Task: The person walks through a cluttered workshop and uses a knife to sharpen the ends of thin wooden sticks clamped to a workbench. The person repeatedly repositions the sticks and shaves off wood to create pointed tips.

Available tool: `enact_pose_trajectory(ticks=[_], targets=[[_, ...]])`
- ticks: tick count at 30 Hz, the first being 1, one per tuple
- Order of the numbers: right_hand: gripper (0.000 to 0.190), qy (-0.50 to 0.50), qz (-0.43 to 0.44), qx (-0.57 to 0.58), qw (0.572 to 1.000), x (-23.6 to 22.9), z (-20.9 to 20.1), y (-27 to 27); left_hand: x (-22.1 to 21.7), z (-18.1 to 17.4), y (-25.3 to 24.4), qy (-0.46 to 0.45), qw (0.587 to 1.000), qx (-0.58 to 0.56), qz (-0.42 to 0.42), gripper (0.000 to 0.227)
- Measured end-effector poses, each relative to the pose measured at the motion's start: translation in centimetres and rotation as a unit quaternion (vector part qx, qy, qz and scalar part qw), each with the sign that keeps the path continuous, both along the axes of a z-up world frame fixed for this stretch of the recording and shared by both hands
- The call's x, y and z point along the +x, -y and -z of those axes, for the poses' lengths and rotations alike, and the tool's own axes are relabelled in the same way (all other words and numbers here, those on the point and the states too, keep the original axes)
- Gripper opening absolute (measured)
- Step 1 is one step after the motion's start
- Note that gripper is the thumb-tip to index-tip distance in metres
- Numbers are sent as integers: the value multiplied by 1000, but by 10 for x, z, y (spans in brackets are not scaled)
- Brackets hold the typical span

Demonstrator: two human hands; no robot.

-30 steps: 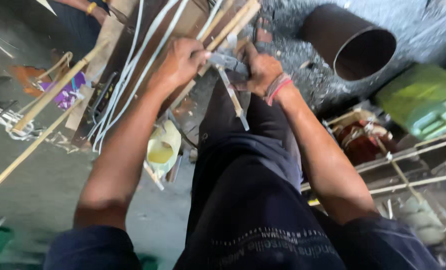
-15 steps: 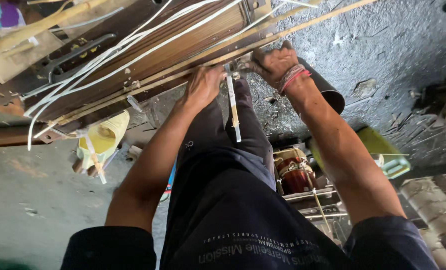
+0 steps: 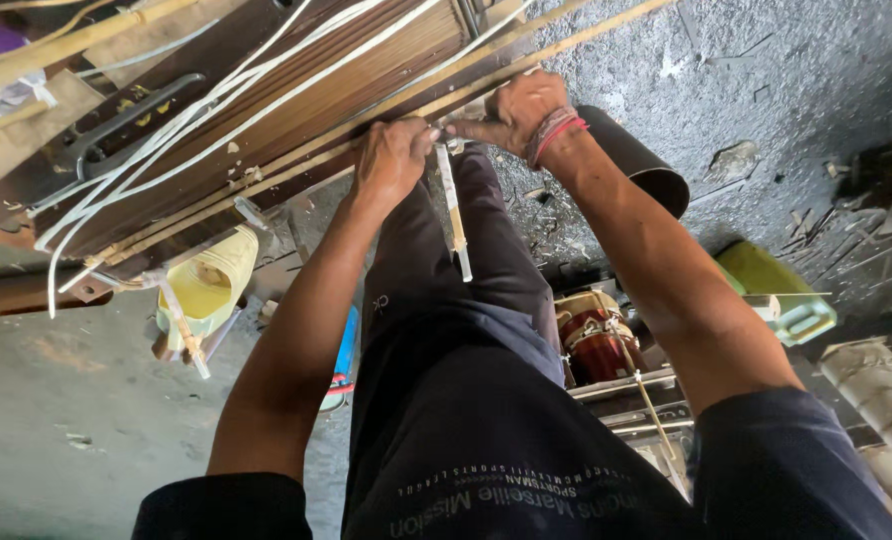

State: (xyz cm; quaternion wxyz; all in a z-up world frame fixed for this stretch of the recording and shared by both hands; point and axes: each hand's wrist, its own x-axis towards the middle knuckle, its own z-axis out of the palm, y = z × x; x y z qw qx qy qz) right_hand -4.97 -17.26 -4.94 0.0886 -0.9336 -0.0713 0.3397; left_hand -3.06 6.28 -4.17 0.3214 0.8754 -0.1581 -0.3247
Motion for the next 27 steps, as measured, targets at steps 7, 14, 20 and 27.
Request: enact_pose_trajectory(ticks=[7, 14, 20, 27], targets=[[97, -110, -6, 60, 992, -28, -25, 22, 40, -67, 1, -146, 983, -96, 62, 31], [85, 31, 54, 58, 996, -30, -10, -8, 11, -35, 7, 51, 994, 27, 90, 26], [85, -121, 225, 106, 961, -61, -41, 10, 69, -15, 25, -157, 949, -33, 273, 20], [50, 2, 559, 171, 811, -113, -54, -103, 104, -37, 107, 161, 767, -5, 621, 13]])
